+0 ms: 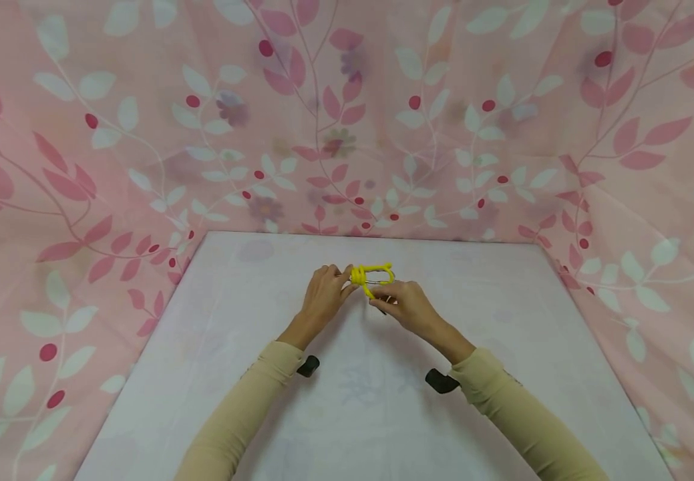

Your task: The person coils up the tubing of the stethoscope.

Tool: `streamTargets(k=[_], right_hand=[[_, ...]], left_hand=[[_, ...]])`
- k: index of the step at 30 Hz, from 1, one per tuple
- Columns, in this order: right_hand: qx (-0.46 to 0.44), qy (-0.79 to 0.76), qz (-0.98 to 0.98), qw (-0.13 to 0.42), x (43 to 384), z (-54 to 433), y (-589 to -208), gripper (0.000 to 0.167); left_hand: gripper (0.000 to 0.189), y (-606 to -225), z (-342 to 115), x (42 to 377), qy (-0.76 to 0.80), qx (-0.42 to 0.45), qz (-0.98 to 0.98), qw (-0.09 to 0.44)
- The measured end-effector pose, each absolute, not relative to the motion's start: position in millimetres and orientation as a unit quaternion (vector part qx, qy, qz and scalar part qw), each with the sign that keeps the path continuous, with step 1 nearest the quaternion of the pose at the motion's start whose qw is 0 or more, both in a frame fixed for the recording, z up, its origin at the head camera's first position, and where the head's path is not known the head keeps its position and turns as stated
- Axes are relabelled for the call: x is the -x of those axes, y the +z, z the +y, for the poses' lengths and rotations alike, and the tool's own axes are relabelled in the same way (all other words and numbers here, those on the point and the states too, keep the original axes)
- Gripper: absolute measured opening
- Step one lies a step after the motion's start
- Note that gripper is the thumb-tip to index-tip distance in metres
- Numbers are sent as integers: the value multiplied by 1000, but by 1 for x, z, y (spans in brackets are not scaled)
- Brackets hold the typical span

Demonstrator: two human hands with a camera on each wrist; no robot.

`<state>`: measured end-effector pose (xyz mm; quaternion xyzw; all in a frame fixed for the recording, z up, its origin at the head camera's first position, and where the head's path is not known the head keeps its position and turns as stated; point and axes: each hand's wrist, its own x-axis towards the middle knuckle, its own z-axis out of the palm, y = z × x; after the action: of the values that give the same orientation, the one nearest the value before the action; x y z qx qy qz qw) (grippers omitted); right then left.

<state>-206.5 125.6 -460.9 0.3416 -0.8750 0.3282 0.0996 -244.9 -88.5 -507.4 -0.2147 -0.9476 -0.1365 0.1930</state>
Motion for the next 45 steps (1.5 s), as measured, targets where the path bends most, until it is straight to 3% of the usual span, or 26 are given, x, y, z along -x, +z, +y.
streamTargets(k=[5, 12, 23, 28, 45], right_hand=[[-396, 218, -863, 227, 205, 128, -462, 24], [-424, 130, -848, 289, 211, 136, -474, 30], [-423, 110, -841, 318, 223, 155, -492, 32], [-415, 80, -843, 334, 227, 158, -493, 33], [-412, 39, -854, 316, 226, 171, -499, 46]], left_hand=[[49, -503, -85, 242, -134, 221, -949, 180], [50, -502, -85, 239, -133, 236, -947, 175], [49, -501, -76, 237, -128, 265, -935, 198], [50, -499, -77, 237, -111, 263, -941, 185], [50, -496, -81, 242, -166, 264, -932, 185]])
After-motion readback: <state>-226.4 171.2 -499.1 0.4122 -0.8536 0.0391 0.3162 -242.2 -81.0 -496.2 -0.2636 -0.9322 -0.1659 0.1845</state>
